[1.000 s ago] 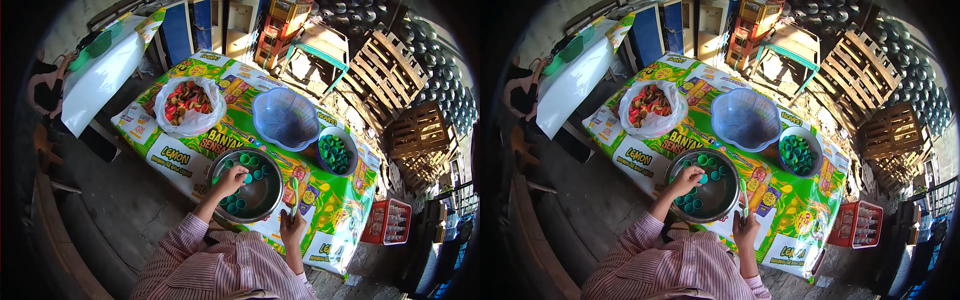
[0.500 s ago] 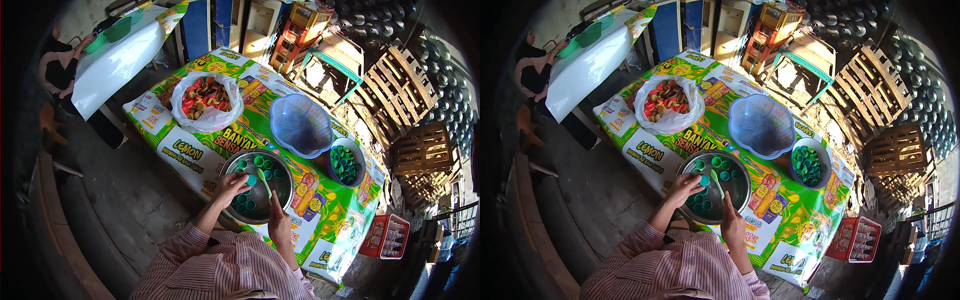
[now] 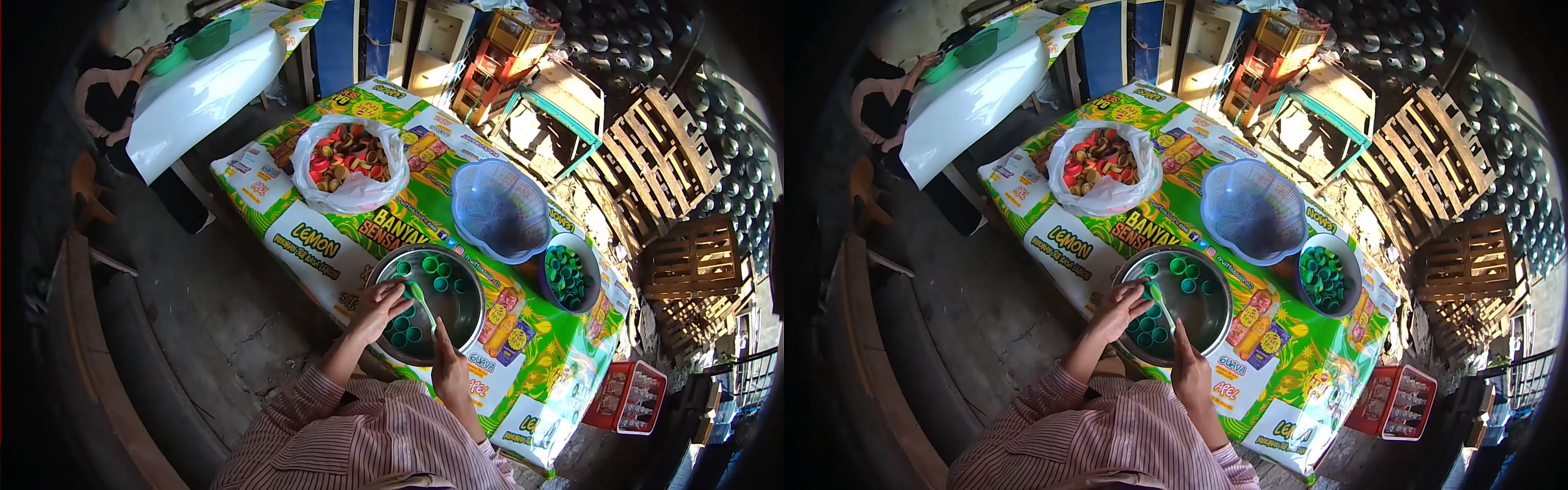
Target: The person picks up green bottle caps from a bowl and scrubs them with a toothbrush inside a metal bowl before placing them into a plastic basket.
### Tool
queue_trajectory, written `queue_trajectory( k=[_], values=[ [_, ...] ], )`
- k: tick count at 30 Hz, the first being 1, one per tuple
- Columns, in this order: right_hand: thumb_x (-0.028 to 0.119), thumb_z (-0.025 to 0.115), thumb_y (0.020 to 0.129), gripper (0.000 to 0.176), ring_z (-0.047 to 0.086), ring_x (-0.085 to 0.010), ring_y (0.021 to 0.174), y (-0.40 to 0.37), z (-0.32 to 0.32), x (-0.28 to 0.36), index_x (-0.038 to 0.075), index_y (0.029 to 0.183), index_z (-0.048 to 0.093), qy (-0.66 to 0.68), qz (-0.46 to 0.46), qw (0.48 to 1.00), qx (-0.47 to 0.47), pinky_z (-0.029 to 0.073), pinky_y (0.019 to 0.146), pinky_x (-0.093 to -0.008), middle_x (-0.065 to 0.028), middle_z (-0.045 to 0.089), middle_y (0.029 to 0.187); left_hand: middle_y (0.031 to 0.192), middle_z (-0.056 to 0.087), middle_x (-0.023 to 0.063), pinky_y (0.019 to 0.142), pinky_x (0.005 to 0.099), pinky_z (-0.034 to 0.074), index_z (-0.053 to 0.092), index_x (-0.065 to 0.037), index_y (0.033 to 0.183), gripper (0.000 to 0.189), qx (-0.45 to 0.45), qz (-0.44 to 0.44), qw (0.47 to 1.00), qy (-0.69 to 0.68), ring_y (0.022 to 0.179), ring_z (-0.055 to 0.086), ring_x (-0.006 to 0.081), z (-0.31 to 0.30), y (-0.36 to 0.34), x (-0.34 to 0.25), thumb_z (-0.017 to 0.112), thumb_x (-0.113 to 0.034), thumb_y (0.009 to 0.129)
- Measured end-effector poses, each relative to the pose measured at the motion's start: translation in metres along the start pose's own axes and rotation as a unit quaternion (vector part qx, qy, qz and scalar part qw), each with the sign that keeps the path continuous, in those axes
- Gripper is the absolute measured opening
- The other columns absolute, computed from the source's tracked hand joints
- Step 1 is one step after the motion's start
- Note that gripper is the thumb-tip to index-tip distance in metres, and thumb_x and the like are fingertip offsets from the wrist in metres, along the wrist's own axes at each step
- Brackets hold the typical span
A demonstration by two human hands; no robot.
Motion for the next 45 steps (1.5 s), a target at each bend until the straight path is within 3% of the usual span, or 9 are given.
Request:
queue_trajectory(
  k=[14, 15, 18, 20, 22, 35, 39, 42, 45],
  values=[
    [0.002, 0.046, 0.084, 0.050, 0.059, -0.0324, 0.056, -0.001, -0.005, -0.002, 0.011, 0.132, 0.034, -0.020, 0.030, 0.999, 0.004, 0.044, 0.048, -0.0382, -0.0198, 0.061, 0.079, 0.098, 0.058, 0.0042, 0.082, 0.0291, 0.050, 0.055, -0.002, 0.106, 0.024, 0.018, 0.009, 1.000, -0.003, 0.089, 0.057, 0.0118, 0.005, -0.009, 0.004, 0.057, -0.006, 0.083],
    [0.003, 0.046, 0.084, 0.050, 0.060, -0.0326, 0.057, 0.002, -0.015, 0.005, 0.012, 0.132, 0.034, 0.007, -0.023, 0.998, -0.056, 0.044, 0.048, -0.0381, -0.0218, 0.061, 0.079, 0.097, 0.059, 0.0039, 0.082, 0.0290, 0.050, 0.055, -0.002, 0.106, 0.023, 0.011, 0.012, 1.000, 0.001, 0.089, 0.057, 0.0118, 0.003, -0.010, 0.004, 0.057, -0.006, 0.083],
    [0.003, 0.047, 0.084, 0.050, 0.060, -0.0329, 0.058, -0.005, -0.010, 0.000, 0.011, 0.132, 0.034, -0.033, 0.015, 0.999, -0.001, 0.045, 0.049, -0.0379, -0.0235, 0.061, 0.078, 0.096, 0.059, 0.0037, 0.082, 0.0290, 0.050, 0.055, -0.003, 0.105, 0.022, 0.005, 0.003, 1.000, -0.009, 0.089, 0.057, 0.0123, 0.004, -0.011, 0.003, 0.057, -0.005, 0.083],
    [0.003, 0.047, 0.084, 0.050, 0.060, -0.0326, 0.058, -0.008, -0.006, 0.010, 0.011, 0.131, 0.035, -0.039, -0.073, 0.996, -0.030, 0.044, 0.049, -0.0380, -0.0217, 0.060, 0.072, 0.098, 0.059, 0.0053, 0.083, 0.0285, 0.050, 0.055, -0.003, 0.105, 0.022, 0.013, 0.020, 0.999, -0.025, 0.090, 0.058, 0.0134, 0.004, -0.010, 0.002, 0.056, -0.005, 0.083],
    [0.003, 0.047, 0.084, 0.050, 0.059, -0.0328, 0.056, -0.005, -0.009, -0.011, 0.011, 0.131, 0.035, -0.039, 0.067, 0.997, 0.007, 0.044, 0.048, -0.0375, -0.0216, 0.059, 0.071, 0.098, 0.059, 0.0059, 0.083, 0.0289, 0.050, 0.055, -0.002, 0.105, 0.022, 0.017, 0.019, 0.999, -0.019, 0.090, 0.058, 0.0138, 0.005, -0.012, 0.000, 0.056, -0.004, 0.083],
    [0.005, 0.041, 0.087, 0.045, 0.060, -0.0324, 0.057, -0.009, -0.007, 0.019, 0.011, 0.132, 0.033, -0.081, -0.049, 0.995, -0.022, 0.045, 0.047, -0.0383, -0.0212, 0.062, 0.088, 0.102, 0.057, 0.0073, 0.086, 0.0289, 0.049, 0.052, 0.000, 0.109, 0.025, 0.050, -0.004, 0.998, -0.044, 0.092, 0.056, 0.0143, 0.012, -0.009, 0.000, 0.054, -0.007, 0.085],
    [0.005, 0.042, 0.087, 0.045, 0.060, -0.0330, 0.059, -0.002, -0.019, -0.001, 0.011, 0.131, 0.035, -0.044, 0.054, 0.997, -0.044, 0.045, 0.048, -0.0395, -0.0215, 0.062, 0.085, 0.102, 0.057, 0.0075, 0.085, 0.0283, 0.049, 0.051, 0.000, 0.111, 0.026, 0.041, -0.031, 0.998, -0.037, 0.094, 0.056, 0.0155, 0.010, -0.008, 0.002, 0.051, -0.007, 0.086],
    [0.000, 0.042, 0.085, 0.048, 0.057, -0.0254, 0.052, -0.005, -0.015, 0.013, 0.009, 0.132, 0.033, 0.059, -0.030, 0.997, -0.048, 0.039, 0.048, -0.0254, -0.0180, 0.059, 0.068, 0.102, 0.057, 0.0071, 0.085, 0.0273, 0.049, 0.051, 0.000, 0.112, 0.026, 0.094, -0.073, 0.985, -0.127, 0.094, 0.056, 0.0152, 0.019, -0.007, 0.005, 0.050, -0.008, 0.087],
    [-0.001, 0.040, 0.085, 0.048, 0.049, -0.0190, 0.046, 0.000, -0.004, 0.010, 0.008, 0.132, 0.033, 0.058, 0.007, 0.998, -0.019, 0.032, 0.047, -0.0227, -0.0144, 0.049, 0.057, 0.103, 0.057, 0.0067, 0.085, 0.0269, 0.048, 0.051, 0.000, 0.113, 0.027, 0.115, -0.074, 0.986, -0.098, 0.091, 0.057, 0.0149, 0.027, -0.007, 0.003, 0.049, -0.011, 0.088]
  ],
)
Point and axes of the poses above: each hand's wrist, its own y-axis towards the middle knuckle, its own z-axis out of the palm, x = y × z, the point moved 10 cm from there along y, towards the middle knuckle
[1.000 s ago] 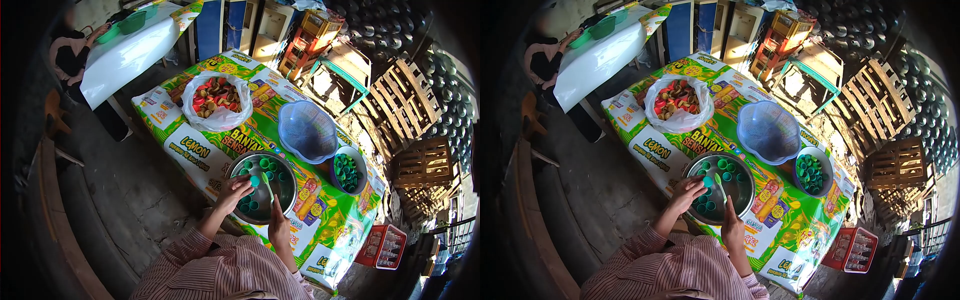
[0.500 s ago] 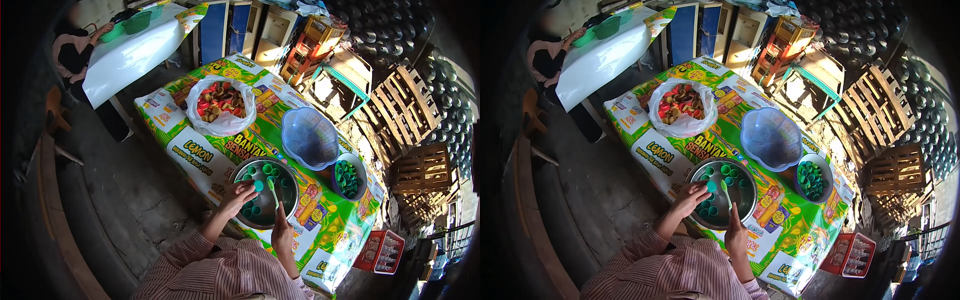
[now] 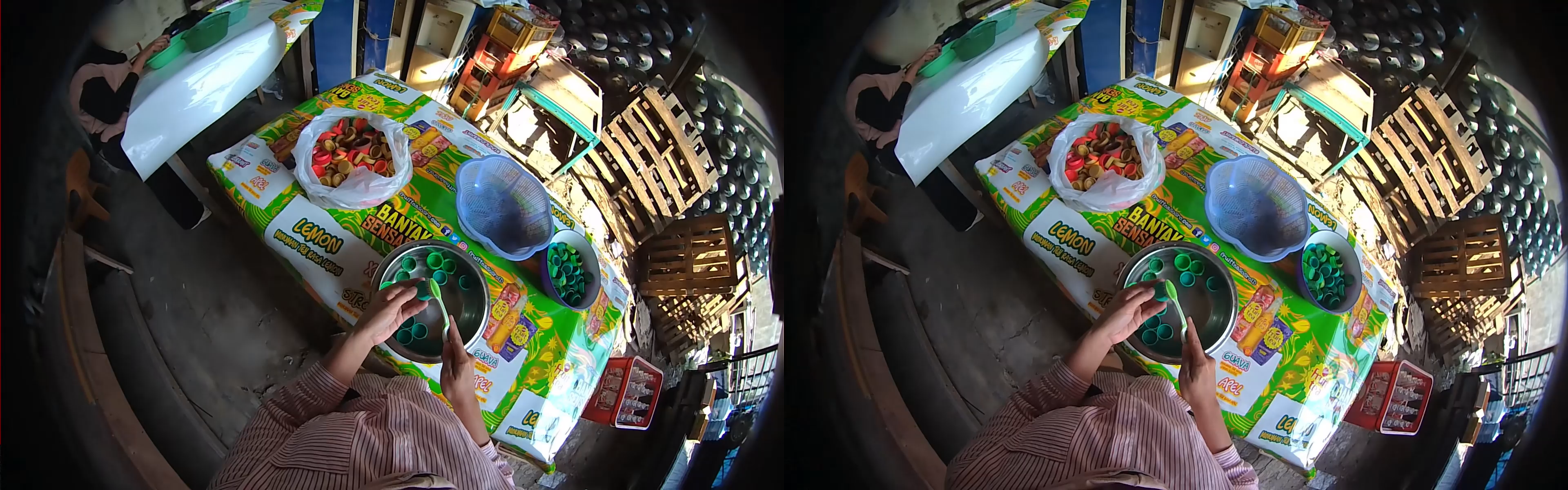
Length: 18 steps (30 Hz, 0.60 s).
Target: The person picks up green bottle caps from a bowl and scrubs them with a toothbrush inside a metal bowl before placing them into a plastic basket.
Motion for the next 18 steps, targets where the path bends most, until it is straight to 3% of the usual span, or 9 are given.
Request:
queue_trajectory(
  k=[6, 9, 15, 18],
  values=[
    [0.001, 0.039, 0.087, 0.046, 0.049, -0.0156, 0.046, 0.007, -0.017, -0.002, 0.008, 0.132, 0.033, -0.008, 0.006, 1.000, -0.008, 0.032, 0.047, -0.0221, -0.0147, 0.048, 0.057, 0.093, 0.059, 0.0053, 0.080, 0.0263, 0.050, 0.052, 0.000, 0.110, 0.026, -0.026, -0.017, 0.999, 0.023, 0.084, 0.059, 0.0138, -0.006, 0.003, 0.006, 0.049, -0.015, 0.089],
    [0.001, 0.039, 0.087, 0.045, 0.049, -0.0170, 0.045, -0.003, -0.013, -0.001, 0.008, 0.132, 0.033, -0.005, -0.041, 0.999, -0.001, 0.033, 0.047, -0.0223, -0.0159, 0.050, 0.058, 0.091, 0.058, 0.0053, 0.080, 0.0261, 0.050, 0.052, 0.000, 0.107, 0.025, -0.006, -0.028, 1.000, 0.012, 0.083, 0.059, 0.0137, 0.000, 0.003, 0.008, 0.049, -0.018, 0.089],
    [0.004, 0.040, 0.087, 0.044, 0.059, -0.0238, 0.054, 0.009, -0.009, -0.007, 0.008, 0.131, 0.034, -0.041, 0.052, 0.997, 0.039, 0.040, 0.054, -0.0259, -0.0187, 0.055, 0.066, 0.096, 0.057, 0.0067, 0.083, 0.0330, 0.049, 0.052, -0.001, 0.108, 0.025, 0.026, -0.048, 0.998, -0.013, 0.088, 0.058, 0.0146, 0.012, 0.004, 0.016, 0.047, -0.018, 0.090],
    [0.004, 0.039, 0.088, 0.044, 0.053, -0.0231, 0.046, -0.003, -0.020, 0.000, 0.010, 0.132, 0.034, -0.003, -0.069, 0.997, -0.023, 0.038, 0.049, -0.0247, -0.0181, 0.056, 0.066, 0.100, 0.056, 0.0101, 0.085, 0.0387, 0.048, 0.051, -0.001, 0.109, 0.025, 0.024, -0.049, 0.996, -0.068, 0.092, 0.057, 0.0205, 0.016, -0.001, 0.012, 0.040, -0.016, 0.093]
  ],
)
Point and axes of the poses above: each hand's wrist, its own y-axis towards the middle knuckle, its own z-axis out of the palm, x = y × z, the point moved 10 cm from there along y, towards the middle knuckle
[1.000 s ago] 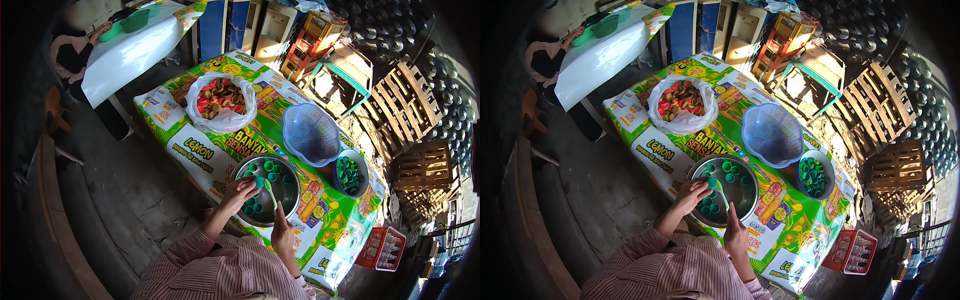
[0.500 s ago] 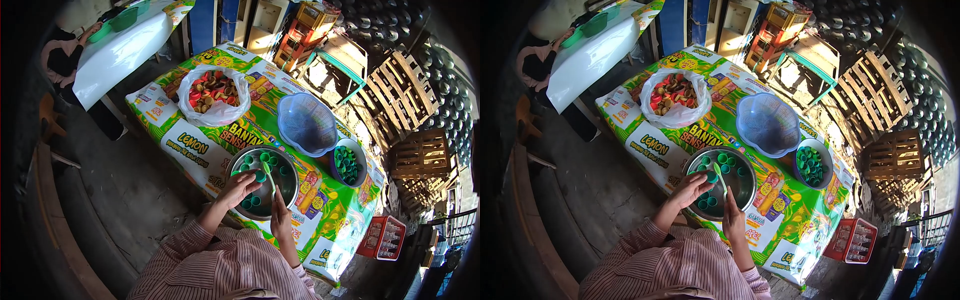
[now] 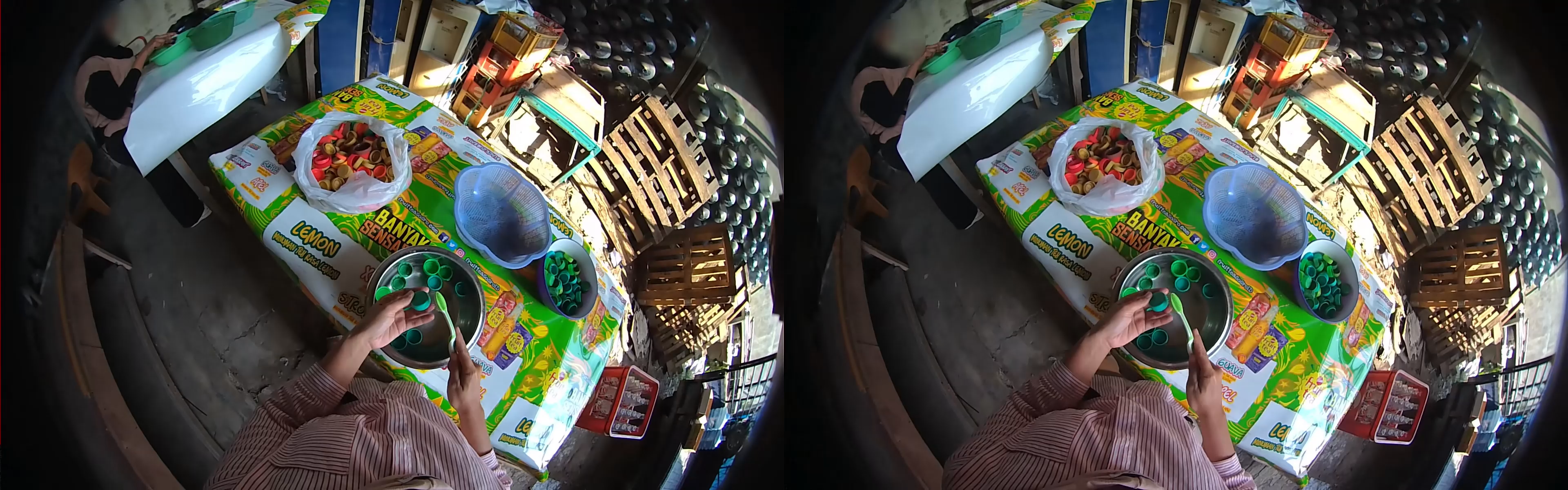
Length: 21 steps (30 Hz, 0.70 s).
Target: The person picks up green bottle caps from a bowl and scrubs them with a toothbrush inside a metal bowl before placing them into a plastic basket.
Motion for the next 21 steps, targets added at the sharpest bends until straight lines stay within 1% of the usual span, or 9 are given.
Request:
queue_trajectory(
  k=[1, 3, 5, 8, 11, 14, 18, 20, 21],
  values=[
    [0.004, 0.039, 0.088, 0.044, 0.053, -0.0231, 0.046, -0.003, 0.000, -0.003, 0.010, 0.132, 0.034, 0.000, 0.003, 1.000, 0.003, 0.038, 0.049, -0.0247, -0.0181, 0.056, 0.066, 0.100, 0.056, 0.0101, 0.085, 0.0387, 0.048, 0.051, -0.001, 0.109, 0.025, -0.003, -0.001, 1.000, -0.003, 0.092, 0.057, 0.0205, -0.003, 0.001, 0.001, 0.040, -0.016, 0.093],
    [0.004, 0.039, 0.088, 0.044, 0.059, -0.0254, 0.054, -0.008, 0.012, -0.021, 0.010, 0.131, 0.034, -0.034, 0.115, 0.989, 0.081, 0.043, 0.053, -0.0257, -0.0210, 0.060, 0.077, 0.100, 0.056, 0.0110, 0.084, 0.0390, 0.049, 0.051, -0.001, 0.107, 0.024, 0.031, 0.007, 0.999, 0.039, 0.091, 0.058, 0.0207, -0.003, 0.002, 0.005, 0.040, -0.016, 0.093],
    [0.002, 0.041, 0.087, 0.046, 0.058, -0.0249, 0.053, 0.003, 0.012, -0.007, 0.010, 0.132, 0.034, -0.014, 0.097, 0.993, 0.069, 0.041, 0.052, -0.0256, -0.0211, 0.059, 0.078, 0.099, 0.057, 0.0111, 0.082, 0.0389, 0.049, 0.052, -0.002, 0.102, 0.022, 0.031, -0.008, 0.998, 0.056, 0.089, 0.058, 0.0209, -0.007, 0.005, 0.011, 0.040, -0.018, 0.093],
    [0.001, 0.042, 0.086, 0.046, 0.057, -0.0254, 0.055, 0.004, 0.008, -0.009, 0.010, 0.131, 0.035, 0.001, 0.078, 0.996, 0.051, 0.041, 0.055, -0.0249, -0.0201, 0.058, 0.076, 0.101, 0.055, 0.0090, 0.082, 0.0354, 0.049, 0.049, 0.000, 0.111, 0.025, 0.026, -0.026, 0.998, 0.054, 0.093, 0.056, 0.0187, -0.009, 0.004, 0.014, 0.039, -0.014, 0.092],
    [0.001, 0.043, 0.086, 0.046, 0.059, -0.0255, 0.060, -0.010, -0.004, -0.023, 0.010, 0.131, 0.036, 0.016, 0.125, 0.992, 0.032, 0.043, 0.060, -0.0243, -0.0202, 0.058, 0.075, 0.101, 0.055, 0.0074, 0.079, 0.0323, 0.048, 0.047, -0.001, 0.115, 0.027, 0.058, -0.041, 0.996, 0.048, 0.092, 0.056, 0.0158, -0.005, 0.004, 0.017, 0.039, -0.010, 0.091],
    [0.002, 0.042, 0.087, 0.045, 0.057, -0.0228, 0.057, -0.015, -0.002, -0.016, 0.010, 0.130, 0.037, -0.024, 0.122, 0.989, 0.080, 0.042, 0.060, -0.0231, -0.0178, 0.055, 0.066, 0.106, 0.051, 0.0049, 0.071, 0.0279, 0.047, 0.045, -0.005, 0.117, 0.031, 0.033, -0.006, 0.978, 0.206, 0.089, 0.054, 0.0124, 0.005, 0.002, 0.008, 0.046, -0.005, 0.087],
    [0.003, 0.041, 0.088, 0.044, 0.056, -0.0218, 0.056, -0.005, -0.004, -0.016, 0.011, 0.130, 0.037, 0.016, 0.117, 0.992, 0.050, 0.041, 0.058, -0.0238, -0.0158, 0.053, 0.063, 0.103, 0.052, 0.0043, 0.065, 0.0248, 0.044, 0.043, -0.006, 0.117, 0.034, 0.017, 0.031, 0.966, 0.255, 0.088, 0.054, 0.0128, -0.001, 0.006, 0.007, 0.054, -0.008, 0.085],
    [0.006, 0.039, 0.089, 0.042, 0.036, -0.0093, 0.053, -0.002, -0.014, -0.015, 0.008, 0.131, 0.037, 0.026, 0.122, 0.992, 0.031, 0.034, 0.053, -0.0209, -0.0040, 0.040, 0.057, 0.101, 0.053, 0.0034, 0.065, 0.0237, 0.044, 0.044, -0.006, 0.115, 0.032, -0.001, 0.021, 0.973, 0.229, 0.087, 0.054, 0.0120, -0.001, 0.006, 0.006, 0.055, -0.009, 0.085],
    [0.006, 0.039, 0.089, 0.042, 0.036, -0.0093, 0.053, -0.003, -0.015, -0.017, 0.008, 0.131, 0.037, 0.026, 0.120, 0.992, 0.030, 0.034, 0.053, -0.0209, -0.0040, 0.040, 0.057, 0.098, 0.054, 0.0025, 0.064, 0.0226, 0.043, 0.046, -0.006, 0.112, 0.030, -0.020, 0.011, 0.979, 0.201, 0.086, 0.054, 0.0111, -0.003, 0.006, 0.006, 0.056, -0.010, 0.085]
  ],
)
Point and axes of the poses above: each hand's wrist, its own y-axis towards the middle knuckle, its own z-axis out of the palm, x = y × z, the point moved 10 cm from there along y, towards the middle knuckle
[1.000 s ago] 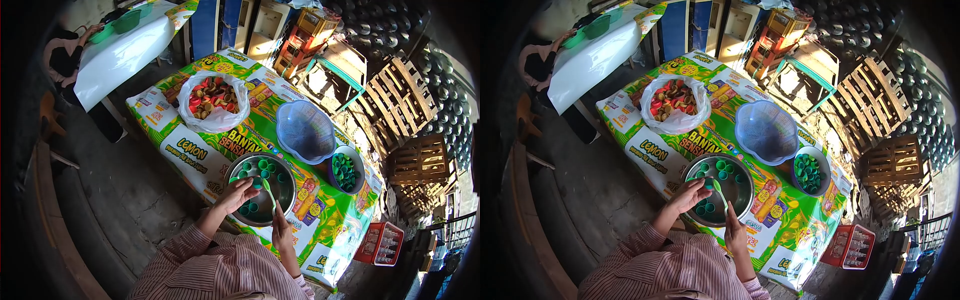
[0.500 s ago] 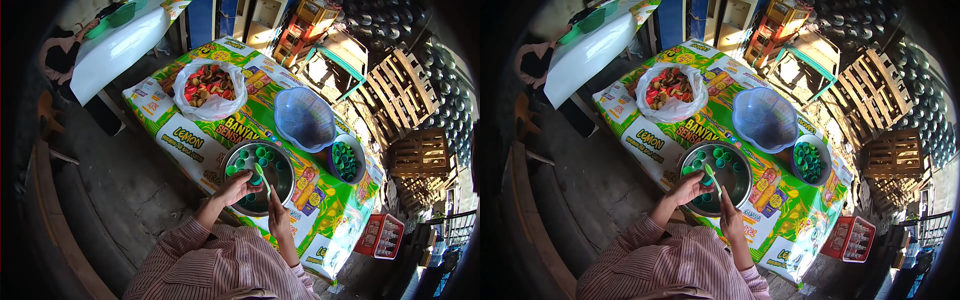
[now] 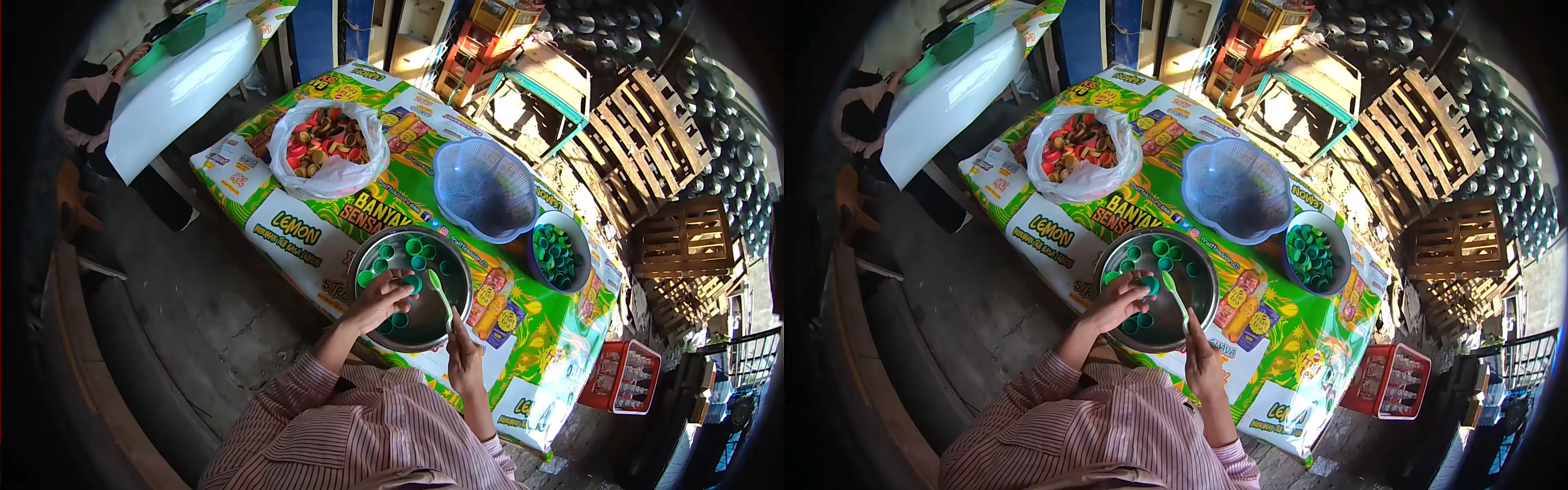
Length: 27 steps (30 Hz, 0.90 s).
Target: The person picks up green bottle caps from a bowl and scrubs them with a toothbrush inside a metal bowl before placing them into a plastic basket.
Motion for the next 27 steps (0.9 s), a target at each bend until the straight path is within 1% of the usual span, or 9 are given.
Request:
queue_trajectory(
  k=[2, 6, 8, 10, 11, 14, 18, 26, 27],
  values=[
    [0.004, 0.041, 0.088, 0.043, 0.057, -0.0189, 0.056, -0.005, 0.001, -0.006, 0.011, 0.130, 0.037, -0.022, -0.021, 0.999, 0.009, 0.040, 0.055, -0.0237, -0.0188, 0.056, 0.069, 0.095, 0.055, 0.0003, 0.063, 0.0210, 0.043, 0.050, -0.006, 0.108, 0.025, 0.001, 0.005, 1.000, 0.004, 0.083, 0.053, 0.0087, 0.002, 0.001, -0.002, 0.057, -0.011, 0.084],
    [0.007, 0.040, 0.089, 0.041, 0.055, -0.0172, 0.058, 0.006, 0.008, -0.005, 0.011, 0.130, 0.038, -0.011, 0.004, 1.000, 0.016, 0.042, 0.061, -0.0241, -0.0147, 0.056, 0.065, 0.094, 0.055, -0.0016, 0.063, 0.0202, 0.042, 0.052, -0.007, 0.109, 0.024, 0.048, -0.012, 0.997, 0.063, 0.078, 0.050, 0.0062, 0.010, 0.002, 0.008, 0.054, -0.009, 0.085],
    [0.009, 0.040, 0.090, 0.041, 0.053, -0.0144, 0.057, 0.008, 0.009, -0.010, 0.013, 0.131, 0.038, -0.029, 0.045, 0.998, 0.040, 0.043, 0.062, -0.0245, -0.0118, 0.056, 0.065, 0.098, 0.055, -0.0010, 0.065, 0.0208, 0.044, 0.050, -0.006, 0.113, 0.028, 0.060, 0.005, 0.997, 0.051, 0.085, 0.053, 0.0073, 0.009, 0.006, 0.009, 0.053, -0.009, 0.086],
    [0.013, 0.039, 0.092, 0.041, 0.032, -0.0052, 0.054, 0.004, 0.005, -0.014, 0.009, 0.133, 0.035, 0.056, 0.002, 0.998, 0.023, 0.029, 0.051, -0.0191, 0.0025, 0.036, 0.057, 0.102, 0.054, 0.0000, 0.068, 0.0220, 0.045, 0.049, -0.006, 0.115, 0.030, 0.070, 0.023, 0.997, 0.038, 0.091, 0.054, 0.0088, 0.013, 0.006, 0.001, 0.053, -0.009, 0.086],
    [0.014, 0.038, 0.093, 0.040, 0.031, -0.0046, 0.054, -0.001, 0.005, -0.020, 0.010, 0.133, 0.035, 0.087, 0.009, 0.996, 0.031, 0.029, 0.051, -0.0184, 0.0044, 0.034, 0.058, 0.105, 0.054, 0.0010, 0.070, 0.0231, 0.046, 0.048, -0.006, 0.117, 0.032, 0.078, 0.040, 0.996, 0.025, 0.097, 0.054, 0.0103, 0.016, 0.006, -0.005, 0.053, -0.009, 0.086],
    [0.014, 0.037, 0.093, 0.040, 0.030, -0.0044, 0.055, -0.004, 0.009, -0.026, 0.009, 0.133, 0.034, 0.061, 0.026, 0.996, 0.064, 0.028, 0.051, -0.0184, 0.0049, 0.032, 0.059, 0.112, 0.051, 0.0035, 0.073, 0.0245, 0.047, 0.044, -0.005, 0.122, 0.037, 0.093, 0.045, 0.986, 0.129, 0.106, 0.052, 0.0145, 0.020, 0.003, -0.013, 0.053, -0.008, 0.086],
    [0.010, 0.038, 0.092, 0.041, 0.030, -0.0045, 0.056, 0.010, 0.017, -0.021, 0.007, 0.133, 0.034, 0.081, 0.038, 0.993, 0.078, 0.028, 0.051, -0.0185, 0.0043, 0.032, 0.061, 0.101, 0.050, 0.0025, 0.069, 0.0203, 0.046, 0.033, -0.004, 0.129, 0.049, 0.098, 0.093, 0.973, 0.186, 0.091, 0.054, 0.0086, 0.025, 0.001, -0.015, 0.055, -0.008, 0.085],
    [0.014, 0.040, 0.093, 0.040, 0.030, -0.0058, 0.055, 0.004, 0.006, -0.028, 0.007, 0.132, 0.036, 0.090, 0.038, 0.990, 0.100, 0.028, 0.051, -0.0199, 0.0038, 0.032, 0.060, 0.098, 0.048, 0.0029, 0.067, 0.0198, 0.044, 0.029, -0.007, 0.129, 0.053, 0.090, 0.128, 0.964, 0.215, 0.086, 0.052, 0.0072, 0.014, 0.005, -0.020, 0.056, -0.005, 0.083],
    [0.013, 0.041, 0.092, 0.040, 0.041, -0.0098, 0.055, 0.007, 0.009, -0.021, 0.011, 0.132, 0.037, 0.055, 0.019, 0.994, 0.098, 0.034, 0.054, -0.0218, -0.0029, 0.040, 0.058, 0.099, 0.049, 0.0032, 0.066, 0.0196, 0.044, 0.029, -0.007, 0.129, 0.054, 0.099, 0.136, 0.960, 0.225, 0.085, 0.052, 0.0074, 0.020, 0.004, -0.022, 0.057, -0.005, 0.083]
  ],
)
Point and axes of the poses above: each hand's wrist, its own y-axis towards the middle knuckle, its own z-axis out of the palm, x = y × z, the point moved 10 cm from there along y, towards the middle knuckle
